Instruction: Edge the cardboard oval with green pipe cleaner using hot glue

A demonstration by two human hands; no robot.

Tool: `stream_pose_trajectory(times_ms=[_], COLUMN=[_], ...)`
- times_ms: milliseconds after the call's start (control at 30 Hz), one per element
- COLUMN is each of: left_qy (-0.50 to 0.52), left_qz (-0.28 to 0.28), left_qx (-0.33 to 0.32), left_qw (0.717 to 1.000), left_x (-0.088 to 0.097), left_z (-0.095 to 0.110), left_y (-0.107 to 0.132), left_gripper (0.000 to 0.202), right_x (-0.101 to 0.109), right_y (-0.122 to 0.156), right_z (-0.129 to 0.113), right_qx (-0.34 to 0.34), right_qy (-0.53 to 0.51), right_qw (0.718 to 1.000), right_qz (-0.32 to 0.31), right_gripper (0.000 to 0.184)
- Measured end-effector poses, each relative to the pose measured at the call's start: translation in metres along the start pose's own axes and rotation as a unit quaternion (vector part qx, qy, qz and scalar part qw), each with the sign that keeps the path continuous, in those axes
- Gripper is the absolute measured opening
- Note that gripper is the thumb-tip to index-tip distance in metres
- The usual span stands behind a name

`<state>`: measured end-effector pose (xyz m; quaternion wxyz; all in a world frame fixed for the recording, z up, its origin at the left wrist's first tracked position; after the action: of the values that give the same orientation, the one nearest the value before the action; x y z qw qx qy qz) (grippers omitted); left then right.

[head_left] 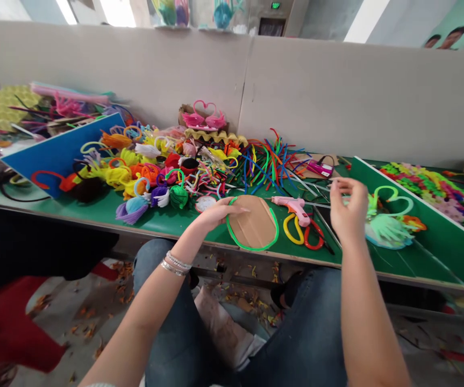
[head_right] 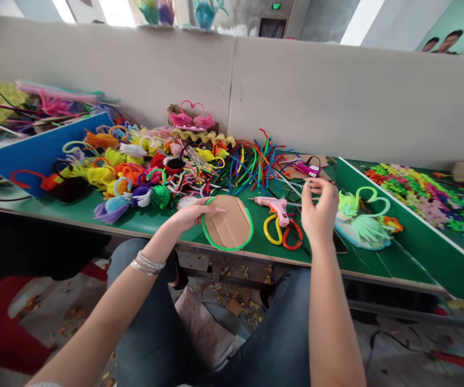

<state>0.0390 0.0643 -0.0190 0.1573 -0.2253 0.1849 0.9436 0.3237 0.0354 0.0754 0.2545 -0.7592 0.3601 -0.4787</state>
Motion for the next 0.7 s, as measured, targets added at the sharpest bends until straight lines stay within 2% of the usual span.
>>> stream_pose_trajectory(times_ms=[67, 133, 233, 333, 433, 500, 600, 700], left_qy=[-0.023, -0.054, -0.111, -0.17, -0.214, -0.231, -0.242, -0.237], left_qz=[-0.017, -0.043, -0.093, -0.118, -0.12, -0.127, -0.126, -0.103], left_qx=[-0.003, -0.004, -0.01, -0.023, -0.03, -0.034, -0.037, -0.035], left_qw=[1.0, 0.998, 0.989, 0.978, 0.969, 0.964, 0.961, 0.965], left_x=[-0.004, -0.009, -0.019, -0.026, -0.028, -0.028, -0.023, -0.012], left_z=[-0.002, -0.006, -0.01, -0.011, -0.008, -0.005, 0.002, 0.013], left_y=[0.001, 0.002, 0.007, 0.012, 0.017, 0.019, 0.021, 0.022], left_gripper=[0.044, 0.042, 0.036, 0.031, 0.036, 0.04, 0.041, 0.042], right_x=[0.01, 0.014, 0.008, -0.018, -0.053, -0.077, -0.107, -0.14], right_y=[-0.022, -0.045, -0.073, -0.09, -0.096, -0.094, -0.089, -0.078], right_z=[-0.019, -0.039, -0.067, -0.081, -0.081, -0.08, -0.077, -0.077], right_qx=[0.033, 0.053, 0.084, 0.102, 0.113, 0.134, 0.158, 0.232], right_qy=[0.014, 0.032, 0.083, 0.155, 0.226, 0.248, 0.279, 0.255], right_qw=[0.999, 0.998, 0.992, 0.974, 0.947, 0.929, 0.91, 0.885], right_qz=[0.01, -0.007, -0.052, -0.13, -0.198, -0.241, -0.262, -0.314], right_gripper=[0.032, 0.034, 0.038, 0.041, 0.041, 0.045, 0.041, 0.033])
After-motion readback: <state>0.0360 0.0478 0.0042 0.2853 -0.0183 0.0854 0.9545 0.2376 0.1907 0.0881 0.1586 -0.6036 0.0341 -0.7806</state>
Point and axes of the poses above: each hand's wrist, its own y-axis away from the middle knuckle, its own x-axis out of the back of the hand, z = x × y, the point moved 7 cm from there along -y, towards the middle knuckle, and after that the axes turned 15 degrees about y, right-handed, at the moved point
